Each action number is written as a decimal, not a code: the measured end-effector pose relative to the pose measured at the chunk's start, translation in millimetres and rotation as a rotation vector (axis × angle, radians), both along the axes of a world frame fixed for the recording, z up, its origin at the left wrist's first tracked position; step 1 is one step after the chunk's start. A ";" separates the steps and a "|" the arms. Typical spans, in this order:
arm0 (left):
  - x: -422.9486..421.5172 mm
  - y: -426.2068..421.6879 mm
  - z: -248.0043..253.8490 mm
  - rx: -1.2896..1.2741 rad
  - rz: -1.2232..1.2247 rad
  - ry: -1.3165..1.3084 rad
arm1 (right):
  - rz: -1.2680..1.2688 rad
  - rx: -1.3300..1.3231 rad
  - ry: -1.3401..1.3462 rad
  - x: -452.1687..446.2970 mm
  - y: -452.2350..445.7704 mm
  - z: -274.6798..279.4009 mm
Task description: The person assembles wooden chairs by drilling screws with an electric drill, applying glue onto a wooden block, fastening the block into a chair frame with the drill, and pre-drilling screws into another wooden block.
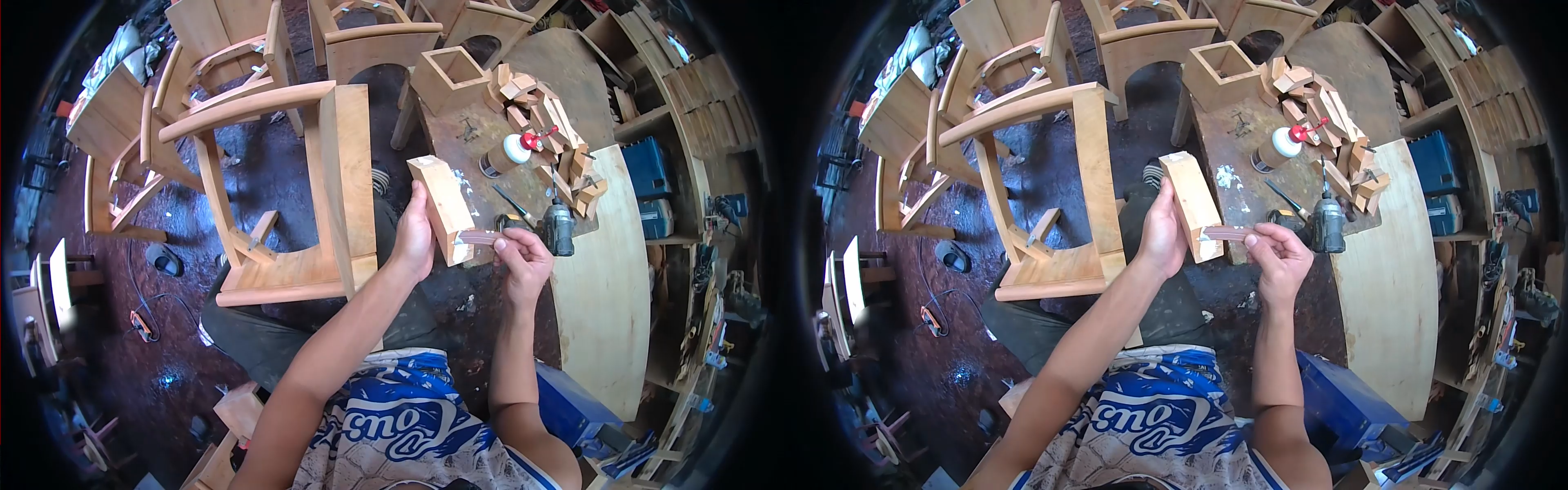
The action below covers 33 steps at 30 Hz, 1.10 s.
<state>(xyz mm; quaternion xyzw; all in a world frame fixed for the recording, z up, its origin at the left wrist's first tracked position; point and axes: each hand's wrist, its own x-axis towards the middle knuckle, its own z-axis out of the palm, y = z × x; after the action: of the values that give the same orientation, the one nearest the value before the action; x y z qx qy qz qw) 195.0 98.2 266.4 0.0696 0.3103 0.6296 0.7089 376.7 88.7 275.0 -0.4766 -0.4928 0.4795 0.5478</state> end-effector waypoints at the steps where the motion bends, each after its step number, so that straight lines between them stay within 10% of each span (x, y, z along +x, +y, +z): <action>1: 0.3 -0.6 0.1 0.001 0.000 0.001 | 0.017 -0.032 0.057 2.5 -0.8 -1.1; 22: 0.0 -5.4 1.7 0.136 -0.223 -0.073 | -0.061 0.091 0.250 23.0 14.2 30.1; 33: 6.3 -9.2 -2.7 0.665 -0.058 0.689 | 0.009 -0.092 0.347 14.8 39.3 68.4</action>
<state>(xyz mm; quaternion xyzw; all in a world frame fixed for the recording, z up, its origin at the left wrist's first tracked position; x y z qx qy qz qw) 201.3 89.0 263.7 0.5056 0.3069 0.6150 0.5215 391.5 128.0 343.4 -0.4090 -0.3706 0.5788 0.6003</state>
